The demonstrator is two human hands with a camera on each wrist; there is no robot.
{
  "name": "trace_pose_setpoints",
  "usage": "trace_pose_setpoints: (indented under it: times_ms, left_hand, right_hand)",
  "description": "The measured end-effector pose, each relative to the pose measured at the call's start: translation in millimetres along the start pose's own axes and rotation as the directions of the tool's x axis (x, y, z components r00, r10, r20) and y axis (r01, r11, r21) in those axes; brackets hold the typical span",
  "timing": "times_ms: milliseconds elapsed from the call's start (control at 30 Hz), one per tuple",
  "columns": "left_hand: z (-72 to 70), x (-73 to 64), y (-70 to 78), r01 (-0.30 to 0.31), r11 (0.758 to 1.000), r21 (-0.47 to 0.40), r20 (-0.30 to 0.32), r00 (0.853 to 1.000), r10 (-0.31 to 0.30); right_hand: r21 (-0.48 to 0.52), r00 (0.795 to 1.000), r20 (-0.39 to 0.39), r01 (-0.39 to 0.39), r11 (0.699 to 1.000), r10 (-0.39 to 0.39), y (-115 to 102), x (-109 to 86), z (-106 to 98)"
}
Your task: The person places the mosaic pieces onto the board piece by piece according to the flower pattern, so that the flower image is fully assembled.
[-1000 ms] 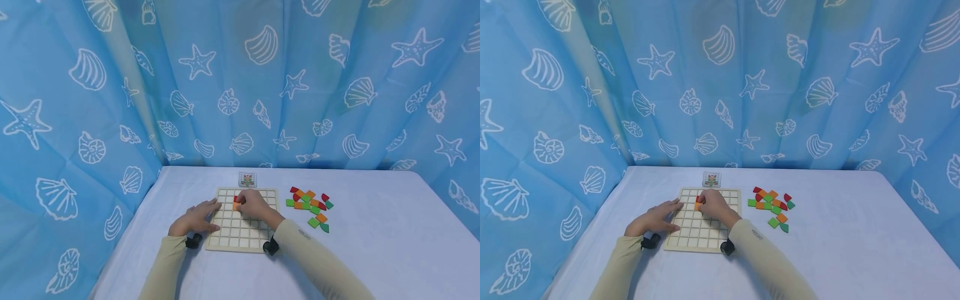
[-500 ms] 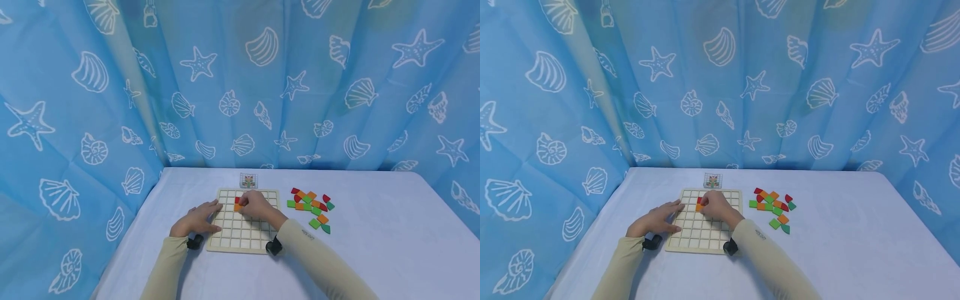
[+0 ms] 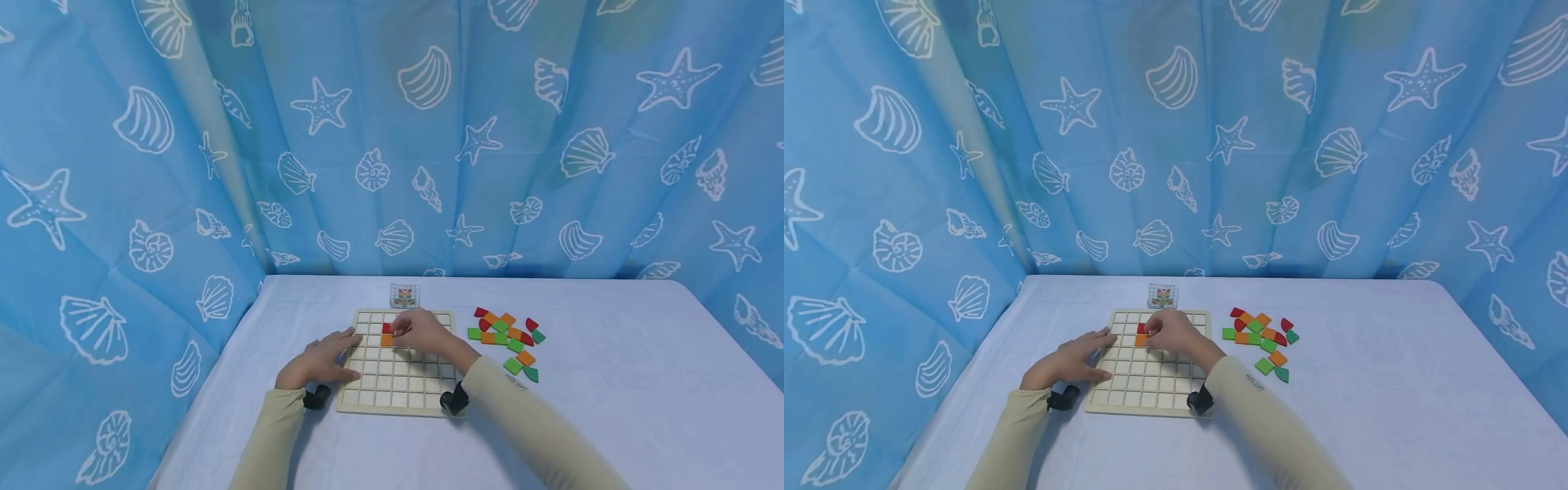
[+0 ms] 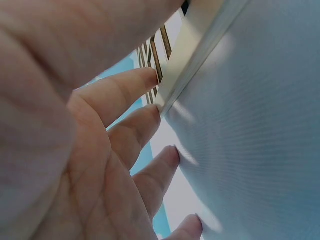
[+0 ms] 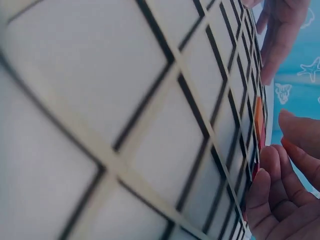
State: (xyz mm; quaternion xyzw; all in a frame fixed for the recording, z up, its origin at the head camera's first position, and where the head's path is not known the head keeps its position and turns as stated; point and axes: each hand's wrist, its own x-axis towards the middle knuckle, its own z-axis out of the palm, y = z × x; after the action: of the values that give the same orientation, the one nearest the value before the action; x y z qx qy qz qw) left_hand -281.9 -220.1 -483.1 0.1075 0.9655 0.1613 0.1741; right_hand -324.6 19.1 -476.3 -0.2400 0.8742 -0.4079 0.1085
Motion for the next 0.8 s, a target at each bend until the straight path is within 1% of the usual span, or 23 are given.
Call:
trace_pose_setpoints:
  times_ms: [100,300,433,533,733,800]
  left_hand:
    - [0.3,0.2,0.9,-0.005,1.000,-0.007,0.000,1.000,0.005]
    - [1.0,-0.9,0.3,0.001,1.000,-0.024,-0.007,1.000,-0.001]
    - [1.4,-1.2,0.4,-0.005,0.999,-0.033,-0.012,1.000,0.004]
    - [2.2,-0.9,0.5,-0.012,0.999,-0.043,-0.013,1.000,0.012]
    - [2.7,-1.9,0.2,-0.016,0.999,-0.040,-0.010,1.000,0.015]
    - [1.6,-2.5,1.0,-0.013,0.999,-0.031,-0.012,1.000,0.012]
  right_hand:
    - [-0.014,1.000,0.008,0.021,1.000,-0.021,0,-3.1,-7]
    - [-0.060,0.999,0.043,0.006,0.998,-0.003,-2,-5.1,-23]
    - [-0.093,1.000,0.030,-0.001,0.996,0.003,2,-6.5,-33]
    - [-0.107,1.000,0.019,-0.021,0.994,0.023,3,-8.6,-40]
    - [-0.166,0.995,0.047,-0.081,0.983,0.090,2,-14.3,-50]
    - [-0.174,0.994,0.050,-0.083,0.981,0.093,3,-15.8,-53]
